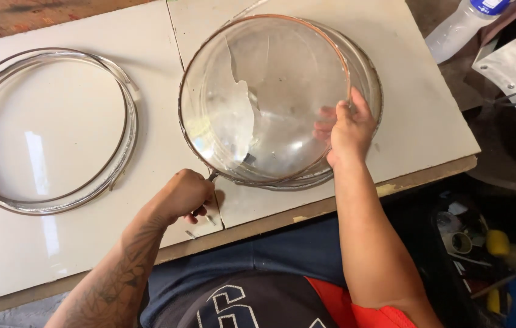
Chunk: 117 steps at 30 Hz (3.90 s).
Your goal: Repairing or assembling drum heads by organizing metal rings and plastic membranes at a workbench.
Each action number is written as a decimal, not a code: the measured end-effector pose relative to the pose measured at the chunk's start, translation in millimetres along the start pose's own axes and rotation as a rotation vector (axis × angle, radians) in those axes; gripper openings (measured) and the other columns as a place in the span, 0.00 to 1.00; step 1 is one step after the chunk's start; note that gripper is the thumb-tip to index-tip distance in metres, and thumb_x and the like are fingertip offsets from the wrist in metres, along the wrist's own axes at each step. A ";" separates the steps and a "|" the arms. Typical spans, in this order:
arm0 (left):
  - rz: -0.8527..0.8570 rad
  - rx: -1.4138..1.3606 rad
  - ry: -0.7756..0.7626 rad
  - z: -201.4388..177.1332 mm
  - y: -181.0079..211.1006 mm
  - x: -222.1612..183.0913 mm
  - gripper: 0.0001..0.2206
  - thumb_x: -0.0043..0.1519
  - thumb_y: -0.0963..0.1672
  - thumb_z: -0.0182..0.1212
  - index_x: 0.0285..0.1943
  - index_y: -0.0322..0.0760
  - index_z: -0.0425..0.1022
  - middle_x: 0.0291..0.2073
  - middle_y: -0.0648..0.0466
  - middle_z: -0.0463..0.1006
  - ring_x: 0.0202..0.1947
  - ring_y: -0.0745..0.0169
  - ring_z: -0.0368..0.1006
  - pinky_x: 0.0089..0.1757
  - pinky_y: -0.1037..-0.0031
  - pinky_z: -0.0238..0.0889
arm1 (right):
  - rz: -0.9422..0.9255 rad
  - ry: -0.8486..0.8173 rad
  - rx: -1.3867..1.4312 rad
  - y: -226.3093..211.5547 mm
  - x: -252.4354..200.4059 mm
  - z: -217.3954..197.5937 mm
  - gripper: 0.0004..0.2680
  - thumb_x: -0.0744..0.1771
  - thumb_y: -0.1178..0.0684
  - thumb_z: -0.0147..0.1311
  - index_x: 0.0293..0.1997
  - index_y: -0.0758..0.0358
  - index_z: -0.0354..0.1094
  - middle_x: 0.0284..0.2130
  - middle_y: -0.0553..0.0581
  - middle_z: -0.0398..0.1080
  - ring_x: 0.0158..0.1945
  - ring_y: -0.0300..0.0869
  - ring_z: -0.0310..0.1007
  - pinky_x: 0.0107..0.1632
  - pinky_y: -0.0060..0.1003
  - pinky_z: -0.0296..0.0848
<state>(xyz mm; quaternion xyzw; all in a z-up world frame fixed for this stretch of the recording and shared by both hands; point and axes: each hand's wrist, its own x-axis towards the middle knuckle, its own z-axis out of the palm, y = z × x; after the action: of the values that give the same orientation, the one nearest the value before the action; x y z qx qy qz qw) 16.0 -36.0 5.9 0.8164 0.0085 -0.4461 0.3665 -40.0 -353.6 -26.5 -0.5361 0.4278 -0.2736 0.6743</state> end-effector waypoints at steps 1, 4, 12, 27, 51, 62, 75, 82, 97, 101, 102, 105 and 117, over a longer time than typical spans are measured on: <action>0.001 0.003 -0.002 -0.6 2.0 -3.3 0.12 0.50 0.42 0.61 0.33 0.21 0.81 0.24 0.38 0.76 0.23 0.48 0.77 0.23 0.63 0.76 | 0.000 0.003 0.001 -1.7 -1.7 0.3 0.16 0.72 0.50 0.45 0.70 0.38 0.56 0.36 0.60 0.81 0.24 0.46 0.82 0.26 0.40 0.87; 0.004 0.057 0.057 -0.7 -0.7 -7.6 0.11 0.50 0.42 0.59 0.29 0.22 0.79 0.19 0.38 0.74 0.23 0.49 0.78 0.23 0.66 0.75 | -0.017 0.003 -0.022 -3.5 -6.5 0.1 0.16 0.72 0.50 0.44 0.72 0.40 0.55 0.35 0.61 0.81 0.26 0.46 0.82 0.27 0.40 0.88; 0.110 0.031 0.122 0.5 -42.9 9.9 0.10 0.49 0.44 0.61 0.22 0.29 0.78 0.13 0.42 0.73 0.18 0.54 0.73 0.21 0.71 0.71 | -0.003 -0.004 -0.033 0.1 -2.0 3.2 0.16 0.72 0.50 0.43 0.71 0.41 0.55 0.35 0.60 0.81 0.26 0.45 0.82 0.28 0.40 0.88; 0.110 -0.108 0.062 -4.6 -24.2 -32.2 0.15 0.49 0.42 0.61 0.42 0.30 0.85 0.30 0.36 0.82 0.30 0.47 0.82 0.35 0.64 0.79 | -0.037 0.131 -0.019 2.2 -0.5 3.0 0.14 0.71 0.49 0.43 0.66 0.42 0.61 0.32 0.59 0.80 0.26 0.44 0.83 0.29 0.39 0.89; 0.112 -0.170 -0.014 5.0 24.9 -55.6 0.17 0.50 0.42 0.57 0.42 0.19 0.82 0.30 0.34 0.76 0.37 0.46 0.77 0.32 0.61 0.79 | -0.018 0.097 -0.030 3.8 3.4 3.0 0.14 0.71 0.50 0.41 0.67 0.42 0.59 0.31 0.58 0.79 0.26 0.43 0.80 0.28 0.37 0.87; 0.039 0.025 -0.056 -2.1 21.2 -35.9 0.15 0.48 0.42 0.62 0.36 0.19 0.81 0.27 0.33 0.75 0.33 0.46 0.77 0.30 0.60 0.79 | -0.108 0.158 -0.108 -0.6 -15.3 5.1 0.14 0.71 0.50 0.44 0.65 0.41 0.62 0.31 0.59 0.81 0.23 0.42 0.81 0.25 0.34 0.85; 0.023 0.077 -0.095 3.6 24.8 -22.4 0.12 0.46 0.40 0.57 0.30 0.21 0.82 0.20 0.37 0.75 0.24 0.50 0.76 0.29 0.65 0.78 | -0.290 0.253 -0.270 2.7 -34.2 13.3 0.15 0.70 0.51 0.47 0.65 0.41 0.64 0.27 0.54 0.79 0.21 0.40 0.80 0.21 0.30 0.79; 0.007 0.061 -0.096 1.3 12.1 2.0 0.11 0.47 0.41 0.57 0.28 0.23 0.81 0.20 0.38 0.77 0.23 0.52 0.76 0.28 0.66 0.77 | -0.385 0.277 -0.377 10.6 -30.5 11.7 0.14 0.69 0.52 0.47 0.63 0.41 0.65 0.25 0.54 0.79 0.21 0.40 0.81 0.21 0.30 0.79; 0.147 0.436 -0.158 1.6 -12.1 48.0 0.11 0.51 0.38 0.51 0.27 0.20 0.79 0.16 0.40 0.77 0.17 0.55 0.77 0.22 0.73 0.73 | -0.494 0.288 -0.422 3.2 -50.6 15.9 0.14 0.69 0.53 0.46 0.63 0.43 0.64 0.21 0.50 0.76 0.20 0.40 0.80 0.20 0.30 0.78; 0.137 0.420 -0.116 3.2 -8.4 33.5 0.09 0.52 0.39 0.51 0.24 0.25 0.76 0.13 0.45 0.77 0.16 0.56 0.78 0.24 0.71 0.74 | -0.428 0.265 -0.396 0.7 -56.5 15.1 0.14 0.70 0.51 0.45 0.65 0.41 0.63 0.22 0.50 0.76 0.21 0.40 0.80 0.21 0.30 0.77; 0.128 0.383 -0.100 2.7 -3.5 24.7 0.09 0.52 0.39 0.51 0.25 0.25 0.76 0.13 0.45 0.77 0.16 0.56 0.78 0.24 0.71 0.74 | -0.419 0.272 -0.397 0.2 -56.9 15.3 0.15 0.70 0.50 0.45 0.65 0.39 0.62 0.23 0.49 0.76 0.22 0.39 0.80 0.21 0.29 0.77; 0.101 0.268 -0.053 3.9 13.6 -12.1 0.09 0.53 0.40 0.52 0.27 0.25 0.76 0.15 0.44 0.78 0.18 0.57 0.78 0.26 0.71 0.73 | -0.373 0.284 -0.402 6.4 -46.5 11.8 0.14 0.70 0.49 0.45 0.64 0.37 0.62 0.23 0.47 0.77 0.22 0.38 0.80 0.22 0.27 0.77; -0.126 -0.271 -0.250 -10.9 4.7 -6.1 0.15 0.54 0.41 0.46 0.41 0.21 0.75 0.33 0.33 0.80 0.30 0.42 0.80 0.32 0.59 0.77 | -0.474 0.301 -0.352 32.7 -15.9 15.5 0.13 0.68 0.55 0.49 0.59 0.44 0.69 0.20 0.55 0.75 0.18 0.42 0.77 0.20 0.31 0.76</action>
<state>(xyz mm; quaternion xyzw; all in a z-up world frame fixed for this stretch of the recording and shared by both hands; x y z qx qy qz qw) 21.8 -31.0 16.8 0.6955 0.0740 -0.5610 0.4427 -37.1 -323.8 -52.3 -0.6825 0.4267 -0.4209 0.4181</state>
